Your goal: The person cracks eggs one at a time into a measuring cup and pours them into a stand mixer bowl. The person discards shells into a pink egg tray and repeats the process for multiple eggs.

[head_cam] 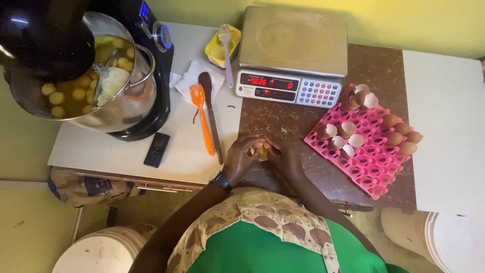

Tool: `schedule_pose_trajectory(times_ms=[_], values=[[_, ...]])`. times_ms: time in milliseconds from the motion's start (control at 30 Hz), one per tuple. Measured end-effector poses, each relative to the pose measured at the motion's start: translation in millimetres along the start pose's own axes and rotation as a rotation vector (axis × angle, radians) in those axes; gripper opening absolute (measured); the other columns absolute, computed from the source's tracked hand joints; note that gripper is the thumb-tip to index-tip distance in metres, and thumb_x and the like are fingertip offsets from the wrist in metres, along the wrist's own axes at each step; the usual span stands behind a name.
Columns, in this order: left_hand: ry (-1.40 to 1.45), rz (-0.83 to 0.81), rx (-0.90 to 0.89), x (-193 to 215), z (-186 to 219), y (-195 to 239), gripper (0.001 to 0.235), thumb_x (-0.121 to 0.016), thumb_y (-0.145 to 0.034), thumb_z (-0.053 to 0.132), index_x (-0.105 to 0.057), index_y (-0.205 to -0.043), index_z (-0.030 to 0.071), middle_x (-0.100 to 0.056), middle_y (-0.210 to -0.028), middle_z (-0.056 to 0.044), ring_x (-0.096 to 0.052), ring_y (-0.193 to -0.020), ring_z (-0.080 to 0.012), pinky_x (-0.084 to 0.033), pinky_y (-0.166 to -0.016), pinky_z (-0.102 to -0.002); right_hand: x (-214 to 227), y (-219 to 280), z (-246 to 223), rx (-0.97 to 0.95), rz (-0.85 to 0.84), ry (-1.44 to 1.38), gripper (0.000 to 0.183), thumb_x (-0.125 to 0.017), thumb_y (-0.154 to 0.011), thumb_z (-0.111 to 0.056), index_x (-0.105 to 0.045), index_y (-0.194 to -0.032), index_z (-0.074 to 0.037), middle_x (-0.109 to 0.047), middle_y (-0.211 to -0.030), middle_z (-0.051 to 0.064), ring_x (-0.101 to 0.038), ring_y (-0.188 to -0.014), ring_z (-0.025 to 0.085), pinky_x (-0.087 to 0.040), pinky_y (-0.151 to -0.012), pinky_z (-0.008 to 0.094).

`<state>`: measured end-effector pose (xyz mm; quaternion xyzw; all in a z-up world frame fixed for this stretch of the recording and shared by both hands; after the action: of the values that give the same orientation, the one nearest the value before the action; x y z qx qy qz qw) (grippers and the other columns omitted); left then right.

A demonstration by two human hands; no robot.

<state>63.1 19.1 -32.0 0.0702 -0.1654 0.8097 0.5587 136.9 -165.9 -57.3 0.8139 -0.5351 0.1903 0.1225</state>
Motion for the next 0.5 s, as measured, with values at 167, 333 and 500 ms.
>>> schedule_pose_trajectory(times_ms=[167,333,500], values=[[-0.428,0.014,-0.448,14.1,48.1,8.8,0.036,-0.089,-0.095,0.003,-0.088,-0.128,0.018,-0.083,-0.127,-0.015,-0.081,-0.117,-0.038,-0.07,-0.098,-0.046,10.8,8.8,-31.3,0.182,-0.018,0.126,0.046,-0.082,-0.103,-0.015,-0.082,-0.15,-0.015,-0.08,-0.143,0.022,-0.077,-0.128,0.045,-0.066,-0.103,0.054],[-0.542,-0.022,-0.595,25.4,107.6,1.0,0.034,-0.087,-0.098,0.005,-0.087,-0.129,0.018,-0.082,-0.124,-0.017,-0.081,-0.112,-0.0362,-0.069,-0.097,-0.043,38.4,20.2,-83.3,0.321,0.054,0.241,0.046,-0.085,-0.1,-0.017,-0.082,-0.146,-0.015,-0.081,-0.14,0.023,-0.077,-0.127,0.048,-0.065,-0.102,0.056],[-0.553,-0.005,-0.682,43.2,177.8,-7.6,0.029,-0.086,-0.099,0.005,-0.087,-0.124,0.019,-0.081,-0.122,-0.014,-0.08,-0.106,-0.0314,-0.068,-0.092,-0.039,69.2,28.7,-152.2,0.358,0.122,0.194,0.045,-0.087,-0.1,-0.021,-0.083,-0.145,-0.016,-0.083,-0.14,0.018,-0.079,-0.126,0.043,-0.065,-0.103,0.052]])
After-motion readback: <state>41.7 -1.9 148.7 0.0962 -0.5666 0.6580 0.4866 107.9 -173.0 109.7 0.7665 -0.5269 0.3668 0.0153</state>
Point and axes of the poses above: each hand's wrist, its own y-axis away from the middle knuckle, its own x-axis out of the back of the hand, z = x × y, the point moved 6 cm from there along -y, towards the middle knuckle
